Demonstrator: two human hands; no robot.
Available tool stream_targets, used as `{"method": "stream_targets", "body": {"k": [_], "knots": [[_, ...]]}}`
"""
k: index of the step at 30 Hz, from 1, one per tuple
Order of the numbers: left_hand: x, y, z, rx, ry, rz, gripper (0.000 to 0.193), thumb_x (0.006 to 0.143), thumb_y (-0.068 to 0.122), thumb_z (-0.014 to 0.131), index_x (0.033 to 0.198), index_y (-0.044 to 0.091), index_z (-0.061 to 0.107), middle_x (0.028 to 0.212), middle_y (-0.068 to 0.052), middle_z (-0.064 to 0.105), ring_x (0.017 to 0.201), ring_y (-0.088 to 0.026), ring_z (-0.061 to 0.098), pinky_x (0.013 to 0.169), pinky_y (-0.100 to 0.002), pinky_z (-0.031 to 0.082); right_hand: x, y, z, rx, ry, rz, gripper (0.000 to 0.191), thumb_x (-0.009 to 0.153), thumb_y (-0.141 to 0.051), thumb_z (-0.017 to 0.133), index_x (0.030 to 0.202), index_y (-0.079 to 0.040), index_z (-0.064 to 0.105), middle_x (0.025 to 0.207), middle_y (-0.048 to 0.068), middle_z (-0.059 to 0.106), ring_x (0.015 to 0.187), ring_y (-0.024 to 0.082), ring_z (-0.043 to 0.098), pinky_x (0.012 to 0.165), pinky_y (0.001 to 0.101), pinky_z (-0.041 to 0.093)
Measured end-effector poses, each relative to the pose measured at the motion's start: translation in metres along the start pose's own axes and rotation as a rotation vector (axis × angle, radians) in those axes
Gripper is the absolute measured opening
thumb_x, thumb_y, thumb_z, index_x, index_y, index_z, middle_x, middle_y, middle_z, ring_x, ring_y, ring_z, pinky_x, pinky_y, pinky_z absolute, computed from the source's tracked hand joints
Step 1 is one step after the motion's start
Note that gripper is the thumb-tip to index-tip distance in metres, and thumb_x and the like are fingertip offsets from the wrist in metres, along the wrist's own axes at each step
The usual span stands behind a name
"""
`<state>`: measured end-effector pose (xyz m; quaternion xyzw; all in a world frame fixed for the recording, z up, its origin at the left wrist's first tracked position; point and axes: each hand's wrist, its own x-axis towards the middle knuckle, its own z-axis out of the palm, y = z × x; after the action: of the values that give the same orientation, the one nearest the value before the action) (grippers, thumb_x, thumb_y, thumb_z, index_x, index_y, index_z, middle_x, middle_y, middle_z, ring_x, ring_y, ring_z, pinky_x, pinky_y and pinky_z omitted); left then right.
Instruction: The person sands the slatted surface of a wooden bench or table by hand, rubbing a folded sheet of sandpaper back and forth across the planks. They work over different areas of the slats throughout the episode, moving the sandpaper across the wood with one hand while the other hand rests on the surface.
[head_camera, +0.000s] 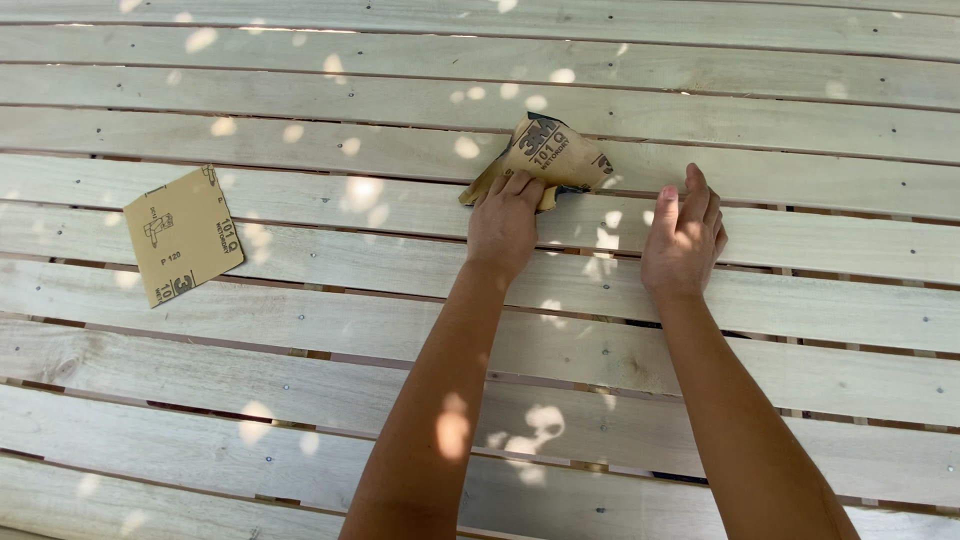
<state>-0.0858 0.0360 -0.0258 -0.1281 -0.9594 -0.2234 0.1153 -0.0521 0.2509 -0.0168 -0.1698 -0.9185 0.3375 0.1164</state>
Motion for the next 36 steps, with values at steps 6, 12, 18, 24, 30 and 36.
{"method": "stream_targets", "body": {"k": [6, 12, 18, 24, 30, 36], "knots": [[-0.01, -0.044, -0.023, -0.134, 0.041, -0.085, 0.036, 0.087, -0.004, 0.062, 0.119, 0.009, 0.07, 0.127, -0.006, 0.065, 0.121, -0.032, 0.058, 0.107, -0.043, 0.047, 0.002, 0.003, 0.003, -0.018, 0.062, -0.108, 0.063, 0.111, -0.053, 0.028, 0.157, -0.011, 0.037, 0.153, 0.015, 0.045, 0.143, 0.032, 0.039, 0.12, 0.0512, 0.019], [0.016, 0.082, 0.054, -0.203, -0.043, 0.108, 0.032, 0.084, 0.001, 0.065, 0.115, 0.009, 0.071, 0.126, -0.007, 0.065, 0.124, -0.03, 0.057, 0.107, -0.045, 0.046, 0.006, 0.024, 0.012, 0.517, 0.219, -0.059, 0.057, 0.112, -0.041, 0.035, 0.156, -0.006, 0.042, 0.149, 0.015, 0.044, 0.137, 0.027, 0.05, 0.121, 0.0423, 0.04], [0.012, 0.02, 0.003, -0.043, -0.054, 0.033, 0.035, 0.086, 0.004, 0.064, 0.12, 0.009, 0.069, 0.129, -0.006, 0.064, 0.125, -0.031, 0.057, 0.105, -0.044, 0.048, 0.009, 0.071, -0.044, 0.33, 0.132, -0.19, 0.063, 0.117, -0.043, 0.033, 0.161, 0.001, 0.027, 0.156, 0.018, 0.027, 0.143, 0.03, 0.036, 0.115, 0.0425, 0.037], [0.013, 0.042, 0.041, -0.003, -0.038, 0.058, 0.033, 0.088, 0.0, 0.061, 0.119, 0.01, 0.07, 0.13, -0.006, 0.063, 0.126, -0.029, 0.057, 0.11, -0.041, 0.048, 0.023, 0.099, -0.061, 0.424, 0.265, -0.139, 0.061, 0.116, -0.044, 0.037, 0.16, -0.001, 0.033, 0.153, 0.016, 0.039, 0.145, 0.029, 0.041, 0.122, 0.0417, 0.035], [0.041, 0.161, 0.093, -0.067, -0.153, 0.218, 0.03, 0.091, 0.006, 0.061, 0.12, 0.012, 0.069, 0.13, -0.004, 0.062, 0.124, -0.026, 0.06, 0.107, -0.04, 0.049, 0.026, 0.108, -0.05, 0.597, 0.304, -0.158, 0.059, 0.116, -0.041, 0.043, 0.157, 0.0, 0.035, 0.155, 0.015, 0.038, 0.146, 0.027, 0.042, 0.124, 0.0408, 0.036], [0.017, 0.031, 0.031, -0.003, -0.005, 0.129, 0.028, 0.093, 0.006, 0.065, 0.12, 0.005, 0.072, 0.128, -0.011, 0.067, 0.121, -0.032, 0.061, 0.108, -0.044, 0.049, 0.022, 0.101, -0.057, 0.815, 0.292, -0.116, 0.057, 0.115, -0.04, 0.043, 0.155, 0.0, 0.036, 0.157, 0.014, 0.037, 0.149, 0.026, 0.038, 0.129, 0.0392, 0.03]]}}
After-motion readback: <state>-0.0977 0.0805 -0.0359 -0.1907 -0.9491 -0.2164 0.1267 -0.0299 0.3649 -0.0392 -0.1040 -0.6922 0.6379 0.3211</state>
